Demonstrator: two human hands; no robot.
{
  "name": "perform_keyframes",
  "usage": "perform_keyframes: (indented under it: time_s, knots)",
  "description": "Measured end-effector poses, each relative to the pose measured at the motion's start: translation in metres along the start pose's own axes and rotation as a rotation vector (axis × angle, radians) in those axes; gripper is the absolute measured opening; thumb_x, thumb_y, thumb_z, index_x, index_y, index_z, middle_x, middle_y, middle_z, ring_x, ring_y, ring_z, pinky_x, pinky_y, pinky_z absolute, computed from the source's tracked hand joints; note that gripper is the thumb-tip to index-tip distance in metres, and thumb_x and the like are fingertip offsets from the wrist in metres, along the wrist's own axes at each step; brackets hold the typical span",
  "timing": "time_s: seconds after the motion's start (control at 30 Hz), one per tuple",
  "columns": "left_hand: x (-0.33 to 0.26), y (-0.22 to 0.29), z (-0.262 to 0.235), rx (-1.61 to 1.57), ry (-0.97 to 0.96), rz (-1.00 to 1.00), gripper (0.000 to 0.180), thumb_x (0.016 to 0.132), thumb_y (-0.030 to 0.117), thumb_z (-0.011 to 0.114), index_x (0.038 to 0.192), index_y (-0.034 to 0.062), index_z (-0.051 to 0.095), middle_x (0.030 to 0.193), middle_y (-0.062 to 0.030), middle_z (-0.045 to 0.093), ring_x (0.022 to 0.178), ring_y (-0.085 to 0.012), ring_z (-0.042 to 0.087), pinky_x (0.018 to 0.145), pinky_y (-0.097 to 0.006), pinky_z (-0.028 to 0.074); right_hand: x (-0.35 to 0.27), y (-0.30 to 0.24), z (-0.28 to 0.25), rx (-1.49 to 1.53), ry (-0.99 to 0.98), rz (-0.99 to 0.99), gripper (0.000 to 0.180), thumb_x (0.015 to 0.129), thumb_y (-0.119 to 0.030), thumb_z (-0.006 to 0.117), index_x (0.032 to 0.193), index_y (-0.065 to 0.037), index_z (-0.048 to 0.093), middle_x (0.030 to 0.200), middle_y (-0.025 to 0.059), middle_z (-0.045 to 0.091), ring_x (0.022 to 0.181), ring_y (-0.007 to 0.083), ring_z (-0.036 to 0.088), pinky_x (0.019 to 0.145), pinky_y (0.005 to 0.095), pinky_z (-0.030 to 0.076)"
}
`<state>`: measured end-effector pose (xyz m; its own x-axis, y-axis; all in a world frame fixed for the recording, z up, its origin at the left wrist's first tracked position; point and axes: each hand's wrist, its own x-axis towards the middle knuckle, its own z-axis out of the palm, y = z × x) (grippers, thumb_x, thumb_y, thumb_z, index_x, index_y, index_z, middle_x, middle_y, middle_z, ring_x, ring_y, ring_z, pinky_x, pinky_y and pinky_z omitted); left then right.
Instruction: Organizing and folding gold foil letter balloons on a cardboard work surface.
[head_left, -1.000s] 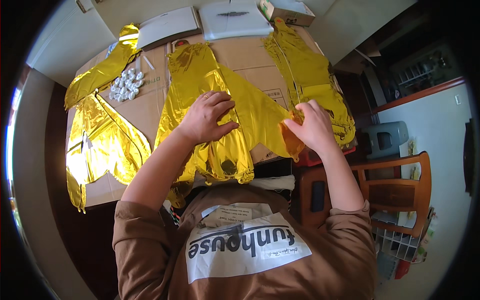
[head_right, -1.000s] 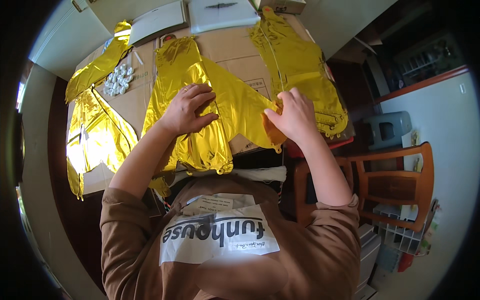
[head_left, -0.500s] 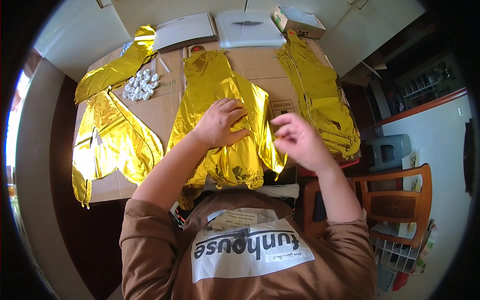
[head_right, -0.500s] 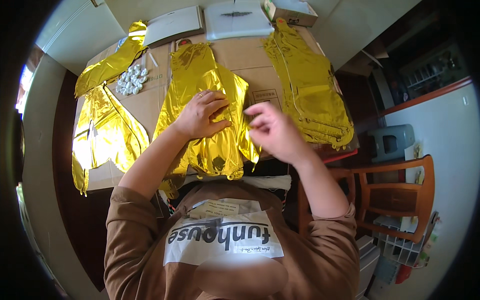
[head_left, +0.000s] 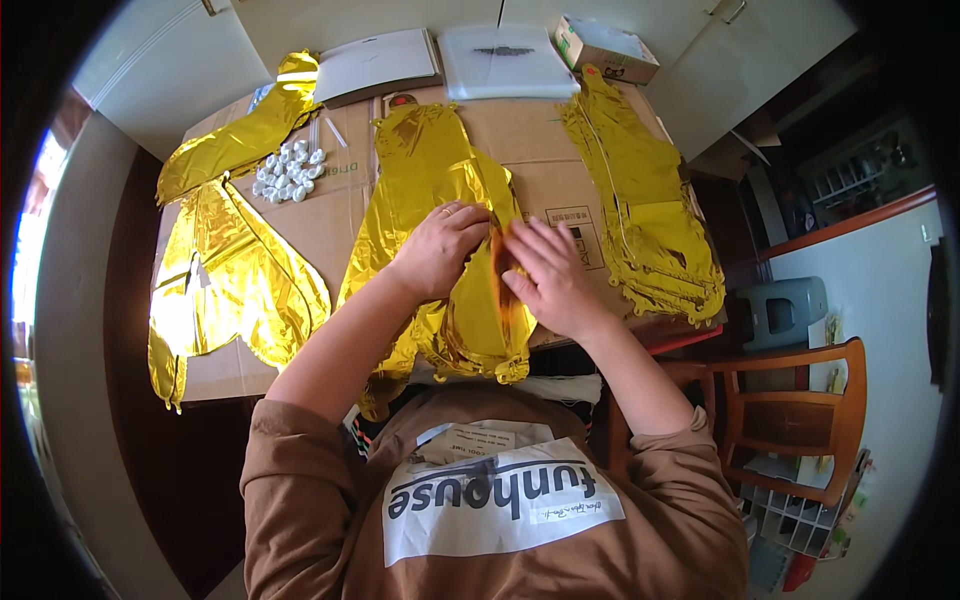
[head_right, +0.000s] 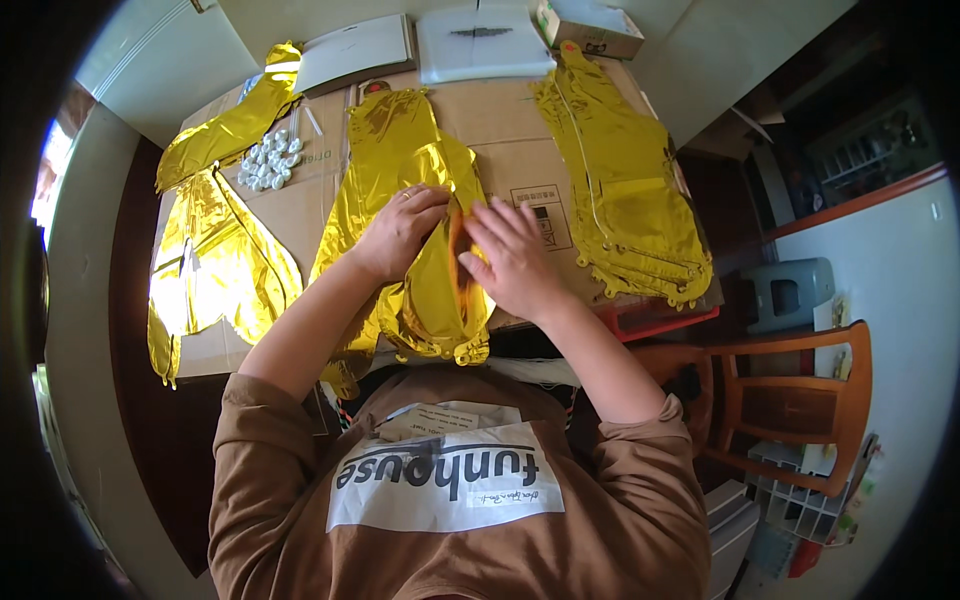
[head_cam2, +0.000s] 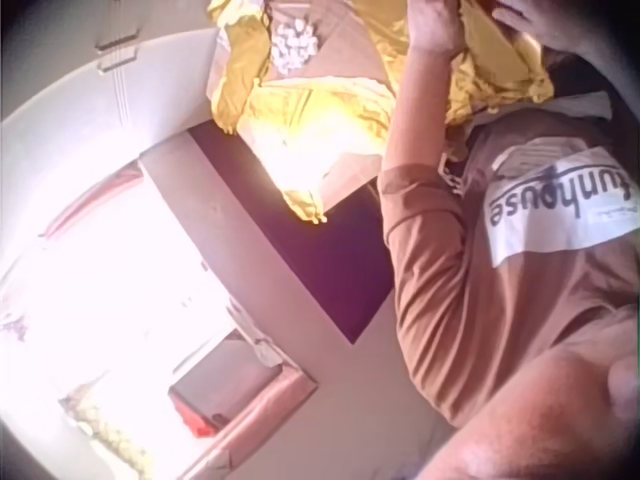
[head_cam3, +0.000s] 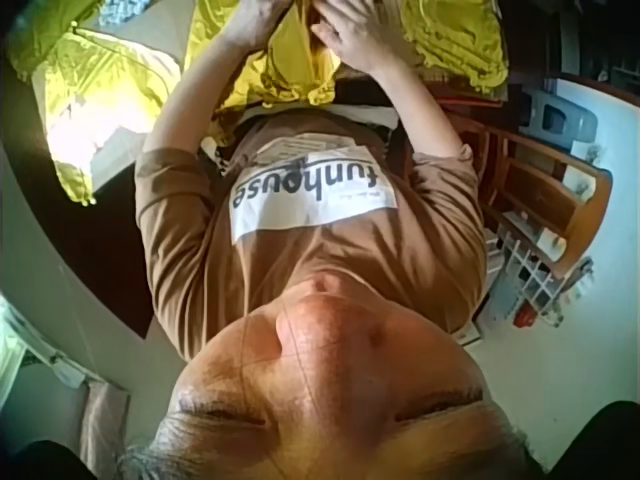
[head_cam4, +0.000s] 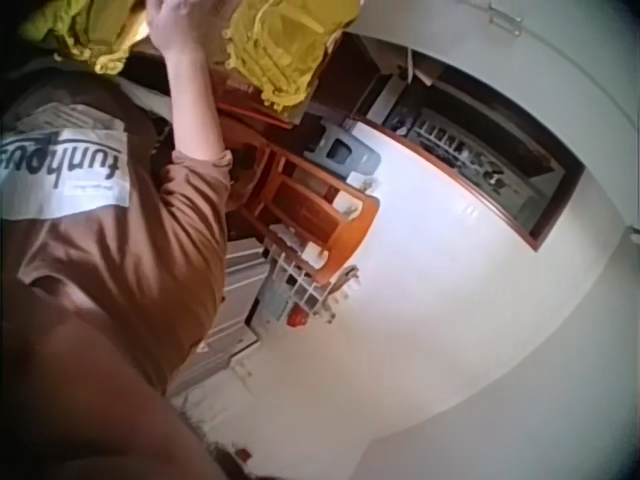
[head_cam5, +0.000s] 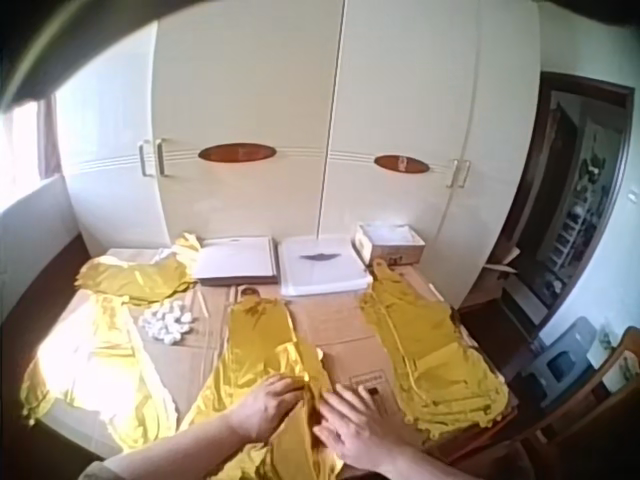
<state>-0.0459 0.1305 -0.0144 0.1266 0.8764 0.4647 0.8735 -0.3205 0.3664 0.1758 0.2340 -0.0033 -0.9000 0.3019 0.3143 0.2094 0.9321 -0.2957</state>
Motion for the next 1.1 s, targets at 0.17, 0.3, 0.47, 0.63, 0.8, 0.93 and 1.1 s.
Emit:
perform_keyframes:
  time_s: [0.17, 0.3, 0.47, 0.63, 0.8, 0.93, 1.1]
  knots:
    - [0.000, -0.001, -0.003, -0.027, -0.011, 0.015, 0.043, 0.081, 0.013, 0.069, 0.121, -0.0021, 0.065, 0.132, -0.0197, 0.062, 0.123, -0.0406, 0.058, 0.108, -0.046, 0.045, -0.005, -0.006, 0.000, 0.144, -0.071, -0.098, 0.055, 0.104, -0.037, 0.053, 0.146, -0.001, 0.051, 0.151, 0.0198, 0.051, 0.145, 0.0383, 0.041, 0.123, 0.0575, 0.023]
    - [0.000, 0.002, -0.003, -0.031, 0.015, -0.011, 0.041, 0.079, 0.006, 0.065, 0.120, -0.0011, 0.065, 0.131, -0.0174, 0.062, 0.125, -0.0380, 0.057, 0.111, -0.045, 0.043, -0.009, -0.006, -0.006, 0.249, -0.014, -0.126, 0.057, 0.098, -0.037, 0.063, 0.142, -0.002, 0.055, 0.146, 0.0190, 0.055, 0.138, 0.0346, 0.050, 0.122, 0.0541, 0.027]
    - [0.000, 0.001, 0.000, -0.025, 0.021, -0.022, 0.044, 0.076, 0.005, 0.066, 0.120, -0.0004, 0.066, 0.129, -0.0164, 0.064, 0.123, -0.0372, 0.059, 0.111, -0.044, 0.044, -0.009, -0.025, -0.029, 0.060, 0.139, -0.080, 0.050, 0.082, -0.036, 0.081, 0.116, -0.004, 0.065, 0.117, 0.0118, 0.063, 0.110, 0.0297, 0.060, 0.104, 0.0488, 0.041]
    - [0.003, 0.003, 0.004, -0.026, 0.046, -0.043, 0.048, 0.075, 0.020, 0.078, 0.118, 0.0019, 0.067, 0.124, -0.0150, 0.066, 0.119, -0.0363, 0.061, 0.110, -0.046, 0.046, -0.016, -0.021, -0.003, -0.031, 0.202, -0.087, 0.023, 0.080, -0.020, 0.080, 0.093, -0.009, 0.064, 0.101, 0.0071, 0.060, 0.096, 0.0289, 0.059, 0.092, 0.0435, 0.044]
    - [0.002, 0.003, 0.004, -0.071, 0.038, -0.062, 0.049, 0.077, 0.030, 0.081, 0.116, 0.0038, 0.068, 0.124, -0.0137, 0.067, 0.118, -0.0352, 0.063, 0.111, -0.047, 0.045, -0.015, -0.019, -0.005, 0.128, 0.216, -0.003, 0.012, 0.083, -0.012, 0.074, 0.087, -0.007, 0.063, 0.098, 0.0084, 0.063, 0.096, 0.0301, 0.060, 0.089, 0.0448, 0.045]
    - [0.006, 0.011, -0.005, -0.068, -0.001, -0.052, 0.043, 0.081, 0.024, 0.076, 0.117, 0.0033, 0.067, 0.126, -0.0137, 0.066, 0.122, -0.0353, 0.061, 0.113, -0.047, 0.043, -0.009, -0.021, -0.016, 0.341, 0.212, -0.013, 0.013, 0.088, -0.013, 0.073, 0.099, -0.006, 0.069, 0.113, 0.0106, 0.070, 0.107, 0.0322, 0.064, 0.097, 0.0465, 0.049]
    - [-0.002, 0.001, -0.002, -0.003, -0.011, -0.020, 0.035, 0.083, 0.008, 0.064, 0.117, 0.0017, 0.066, 0.130, -0.0153, 0.063, 0.128, -0.0356, 0.057, 0.117, -0.046, 0.038, -0.007, -0.009, -0.011, 0.443, 0.102, -0.065, 0.020, 0.096, -0.005, 0.066, 0.115, -0.006, 0.071, 0.127, 0.0138, 0.070, 0.118, 0.0309, 0.067, 0.109, 0.0425, 0.049]
